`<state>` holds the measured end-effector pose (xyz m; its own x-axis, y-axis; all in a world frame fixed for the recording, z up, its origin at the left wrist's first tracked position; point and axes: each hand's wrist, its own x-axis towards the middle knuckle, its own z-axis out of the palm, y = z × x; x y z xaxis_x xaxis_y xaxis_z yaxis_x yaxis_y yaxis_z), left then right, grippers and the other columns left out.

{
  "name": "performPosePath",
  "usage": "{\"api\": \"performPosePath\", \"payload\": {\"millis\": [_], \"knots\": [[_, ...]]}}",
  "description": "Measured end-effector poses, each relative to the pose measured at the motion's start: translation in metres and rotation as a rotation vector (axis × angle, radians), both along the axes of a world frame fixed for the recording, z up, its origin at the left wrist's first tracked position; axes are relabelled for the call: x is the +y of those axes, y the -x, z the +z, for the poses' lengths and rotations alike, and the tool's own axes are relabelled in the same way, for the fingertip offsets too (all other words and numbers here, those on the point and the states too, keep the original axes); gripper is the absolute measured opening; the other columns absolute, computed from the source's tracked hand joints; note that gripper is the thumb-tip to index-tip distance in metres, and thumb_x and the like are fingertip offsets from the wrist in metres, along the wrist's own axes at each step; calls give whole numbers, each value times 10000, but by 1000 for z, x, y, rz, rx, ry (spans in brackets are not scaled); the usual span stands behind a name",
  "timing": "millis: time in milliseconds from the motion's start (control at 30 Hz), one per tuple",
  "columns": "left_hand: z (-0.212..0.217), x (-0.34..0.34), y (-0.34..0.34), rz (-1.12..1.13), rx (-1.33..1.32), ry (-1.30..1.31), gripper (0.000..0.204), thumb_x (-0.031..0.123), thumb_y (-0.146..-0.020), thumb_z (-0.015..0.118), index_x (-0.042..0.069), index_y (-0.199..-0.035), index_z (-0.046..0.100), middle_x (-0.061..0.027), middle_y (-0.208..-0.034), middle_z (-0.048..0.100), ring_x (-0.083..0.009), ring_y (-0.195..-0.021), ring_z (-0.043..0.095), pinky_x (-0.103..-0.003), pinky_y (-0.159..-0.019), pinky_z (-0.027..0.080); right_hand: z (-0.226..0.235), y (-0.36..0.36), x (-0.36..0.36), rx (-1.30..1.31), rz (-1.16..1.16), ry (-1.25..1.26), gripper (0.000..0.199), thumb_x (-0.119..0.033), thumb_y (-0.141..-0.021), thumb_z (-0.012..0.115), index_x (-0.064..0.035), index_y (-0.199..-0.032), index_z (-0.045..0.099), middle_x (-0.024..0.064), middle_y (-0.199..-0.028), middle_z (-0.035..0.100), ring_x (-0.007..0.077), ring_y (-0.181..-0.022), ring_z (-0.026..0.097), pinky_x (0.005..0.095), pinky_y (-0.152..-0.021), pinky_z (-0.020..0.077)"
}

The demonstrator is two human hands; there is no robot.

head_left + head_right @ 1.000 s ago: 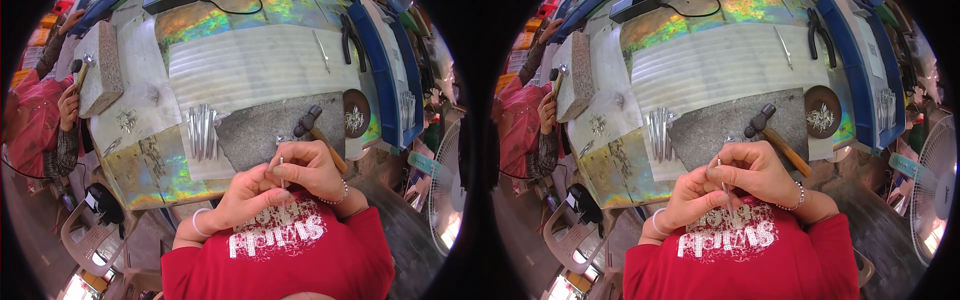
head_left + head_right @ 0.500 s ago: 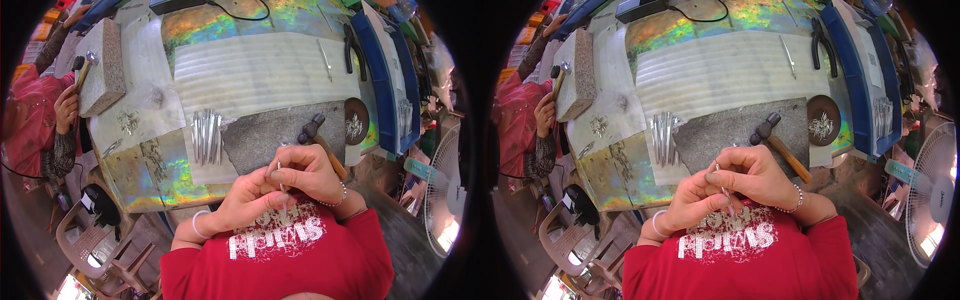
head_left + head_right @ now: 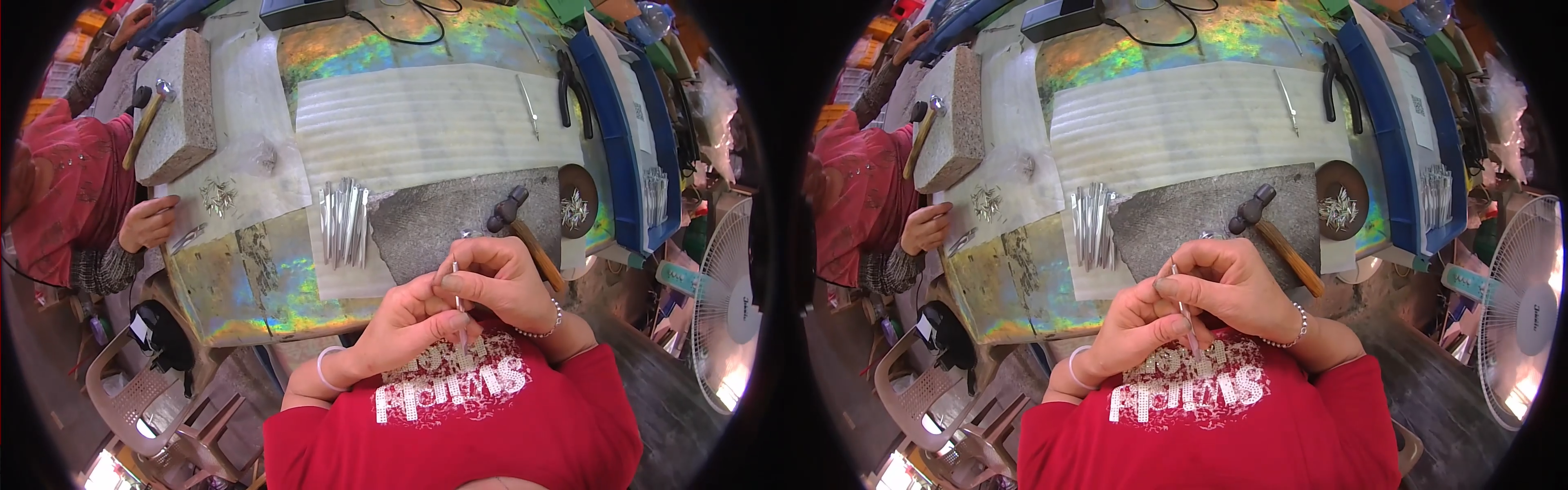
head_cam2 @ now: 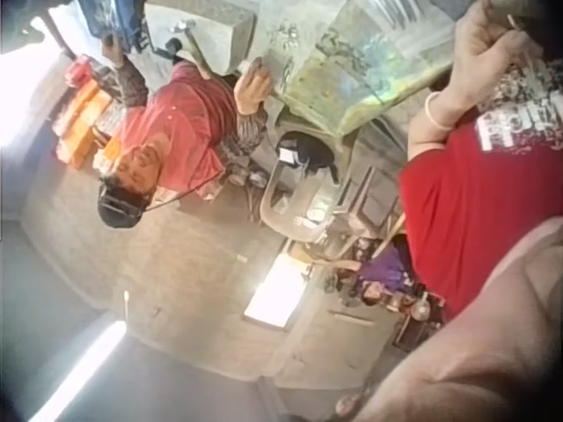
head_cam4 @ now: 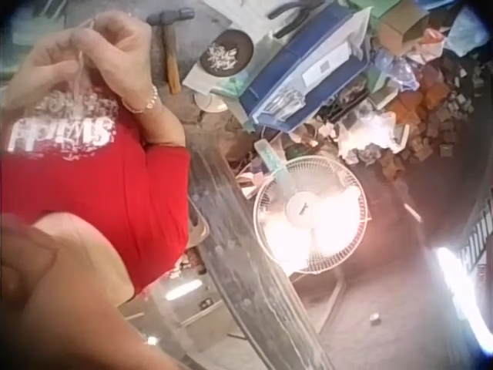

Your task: Stamping indentations into small metal strips using a hammer and a metal punch tool on a stone block workbench.

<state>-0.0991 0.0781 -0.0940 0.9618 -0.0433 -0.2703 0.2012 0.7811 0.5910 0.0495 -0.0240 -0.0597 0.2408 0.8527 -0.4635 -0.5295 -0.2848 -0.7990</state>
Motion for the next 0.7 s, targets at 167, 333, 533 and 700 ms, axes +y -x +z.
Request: {"api": "performPosePath", "payload": {"millis": [167,333,533,700], "knots": [[4,13,9,258,82,71,213,83,-944,524,2,-1135,471,-121,-885,655,-177,-785,657,-275,-679,530,1,1,-3,-118,-174,-128,94,-63,-885,633,12,-940,630,0,-742,603,44,-660,577,186,-559,456],[9,35,7,536,-33,194,192,136,-950,524,6,-1090,549,-81,-888,617,-160,-765,623,-278,-668,540,3,8,-4,-9,-61,-153,230,16,-843,637,16,-1066,579,118,-932,657,140,-801,645,240,-706,522],[24,105,-55,528,114,-785,185,158,-941,542,-10,-914,615,-41,-802,617,-98,-682,591,-226,-590,499,1,1,-22,-702,4,-206,409,-47,-786,698,-9,-1163,543,87,-967,637,147,-804,626,269,-751,502],[-26,155,-131,361,264,-1223,248,208,-856,656,-37,-877,622,-45,-645,604,-108,-548,591,-234,-513,488,9,-4,-51,-748,10,-110,210,7,-801,629,9,-1010,615,98,-887,653,169,-799,633,268,-711,493]]}}
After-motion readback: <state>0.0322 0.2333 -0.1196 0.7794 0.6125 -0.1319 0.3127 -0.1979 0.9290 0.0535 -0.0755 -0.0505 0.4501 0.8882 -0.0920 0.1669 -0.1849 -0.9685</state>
